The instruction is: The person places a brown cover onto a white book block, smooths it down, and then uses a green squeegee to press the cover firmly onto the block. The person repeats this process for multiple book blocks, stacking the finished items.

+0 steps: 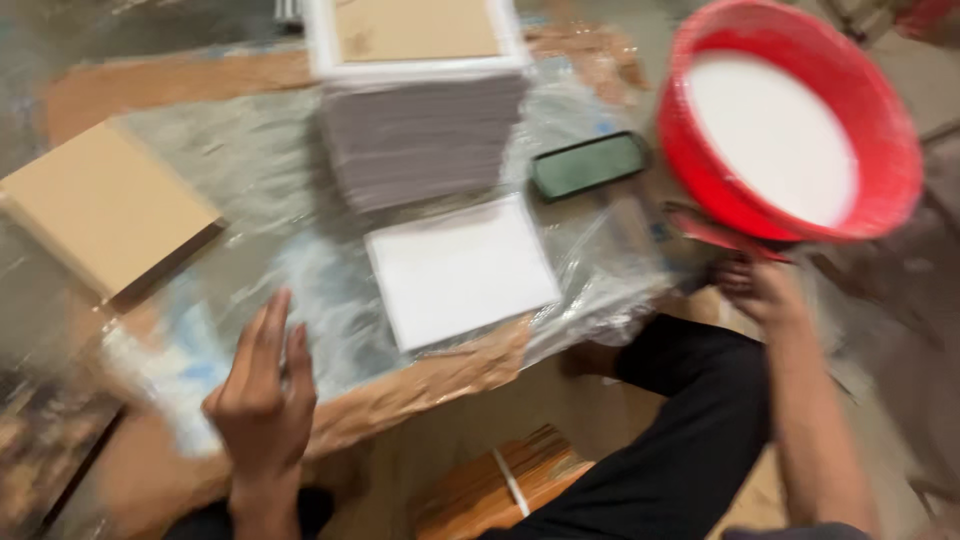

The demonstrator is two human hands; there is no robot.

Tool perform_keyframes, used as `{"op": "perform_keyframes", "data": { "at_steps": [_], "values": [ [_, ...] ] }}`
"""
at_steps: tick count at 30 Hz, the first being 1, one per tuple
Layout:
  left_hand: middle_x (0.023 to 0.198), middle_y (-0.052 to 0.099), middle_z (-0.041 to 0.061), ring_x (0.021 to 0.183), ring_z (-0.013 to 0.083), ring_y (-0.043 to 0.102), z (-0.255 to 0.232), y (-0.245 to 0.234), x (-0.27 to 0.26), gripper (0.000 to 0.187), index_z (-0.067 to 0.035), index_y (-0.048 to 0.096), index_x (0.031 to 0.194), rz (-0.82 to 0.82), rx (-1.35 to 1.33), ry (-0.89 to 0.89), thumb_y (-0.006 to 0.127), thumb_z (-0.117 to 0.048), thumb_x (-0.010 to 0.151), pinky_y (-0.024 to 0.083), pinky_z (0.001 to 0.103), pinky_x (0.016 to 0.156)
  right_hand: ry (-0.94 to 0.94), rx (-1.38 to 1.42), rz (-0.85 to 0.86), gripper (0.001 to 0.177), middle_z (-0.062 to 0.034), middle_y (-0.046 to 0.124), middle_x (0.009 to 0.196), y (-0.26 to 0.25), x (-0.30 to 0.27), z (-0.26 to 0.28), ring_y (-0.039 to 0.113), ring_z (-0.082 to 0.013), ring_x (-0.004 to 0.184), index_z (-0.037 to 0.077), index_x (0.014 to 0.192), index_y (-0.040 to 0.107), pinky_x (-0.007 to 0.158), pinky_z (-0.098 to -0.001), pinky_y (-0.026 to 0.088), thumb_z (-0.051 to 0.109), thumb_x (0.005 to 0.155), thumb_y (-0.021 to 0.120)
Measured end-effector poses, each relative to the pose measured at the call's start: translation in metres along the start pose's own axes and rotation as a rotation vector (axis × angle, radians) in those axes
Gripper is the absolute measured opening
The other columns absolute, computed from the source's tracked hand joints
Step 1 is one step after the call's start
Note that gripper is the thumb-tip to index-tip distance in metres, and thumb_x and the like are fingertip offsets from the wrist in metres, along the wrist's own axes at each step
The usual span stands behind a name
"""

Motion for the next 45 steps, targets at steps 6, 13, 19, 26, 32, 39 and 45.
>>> {"op": "perform_keyframes", "data": {
  "at_steps": [6, 13, 19, 26, 32, 39, 45],
  "values": [
    [0.132, 0.073, 0.014, 0.087, 0.0168, 0.076, 0.034, -0.058, -0.007, 0.028, -0.003, 0.064, 0.142, -0.310, -0.198, -0.193, 0.058, -0.005, 0.115, 0.055, 0.026, 0.059, 0.298, -0.118, -0.075, 0.049, 0.0092, 0.039, 0.059, -0.003, -0.010, -0.011, 0.039, -0.0022, 0.047, 0.020, 0.075, 0.044, 0.037, -0.0155, 0.030, 0.056, 0.105, 0.059],
    [0.133, 0.073, 0.014, 0.084, 0.0143, 0.075, 0.063, -0.079, -0.025, 0.028, 0.001, 0.062, 0.144, -0.450, -0.305, -0.304, 0.054, -0.004, 0.118, 0.057, 0.022, 0.057, -0.172, -0.432, -0.186, 0.034, -0.0053, 0.061, 0.084, 0.137, -0.064, -0.088, 0.060, -0.0151, 0.072, 0.011, 0.123, 0.055, 0.067, -0.0291, 0.051, 0.040, 0.106, 0.055],
    [0.126, 0.074, 0.013, 0.070, 0.0098, 0.069, 0.065, -0.081, -0.024, 0.027, 0.000, 0.065, 0.137, -0.425, -0.190, -0.325, 0.056, -0.004, 0.113, 0.055, 0.023, 0.057, -0.369, -0.914, 0.186, 0.043, -0.0076, 0.070, 0.103, 0.373, -0.096, -0.137, 0.065, -0.0149, 0.092, -0.003, 0.121, 0.060, 0.082, -0.0346, 0.053, 0.032, 0.097, 0.067],
    [0.127, 0.074, 0.010, 0.090, 0.0143, 0.073, 0.080, -0.088, -0.039, 0.025, -0.003, 0.067, 0.137, -0.453, -0.125, -0.329, 0.059, -0.006, 0.113, 0.056, 0.028, 0.067, -0.780, -1.292, 0.387, 0.030, -0.0115, 0.073, 0.088, 0.515, -0.132, -0.124, 0.067, -0.0159, 0.071, 0.000, 0.118, 0.067, 0.063, -0.0313, 0.054, 0.018, 0.095, 0.073],
    [0.123, 0.076, 0.010, 0.082, 0.0135, 0.071, 0.076, -0.096, -0.035, 0.024, -0.005, 0.068, 0.136, -0.426, -0.106, -0.329, 0.060, -0.009, 0.114, 0.055, 0.029, 0.066, -1.591, -1.557, 0.068, 0.013, -0.0089, 0.073, 0.125, 0.462, -0.175, -0.071, 0.072, -0.0240, 0.109, 0.012, 0.112, 0.078, 0.090, -0.0386, 0.060, 0.012, 0.099, 0.080],
    [0.119, 0.073, 0.021, 0.077, 0.0189, 0.070, 0.066, -0.090, -0.025, 0.021, 0.007, 0.065, 0.131, -0.281, -0.162, -0.286, 0.055, -0.002, 0.115, 0.055, 0.026, 0.059, -1.728, -2.042, -0.271, 0.029, -0.0029, 0.066, 0.099, 0.307, -0.174, -0.020, 0.063, -0.0246, 0.095, 0.022, 0.116, 0.081, 0.088, -0.0413, 0.052, 0.008, 0.091, 0.079],
    [0.143, 0.063, 0.026, 0.095, 0.0188, 0.065, 0.069, -0.062, -0.045, 0.030, 0.012, 0.050, 0.149, -0.212, -0.453, -0.433, 0.044, 0.002, 0.122, 0.059, 0.026, 0.076, -1.537, -2.211, -0.503, 0.023, 0.0001, 0.063, 0.091, 0.187, -0.135, 0.003, 0.061, -0.0214, 0.085, 0.023, 0.114, 0.080, 0.076, -0.0373, 0.049, 0.010, 0.098, 0.071]
  ]
}}
Point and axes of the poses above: each hand's wrist, its own x-axis towards the middle knuckle, its own y-axis out of the palm, z = x × y, the point moved 6 cm from there along x, towards the middle knuckle
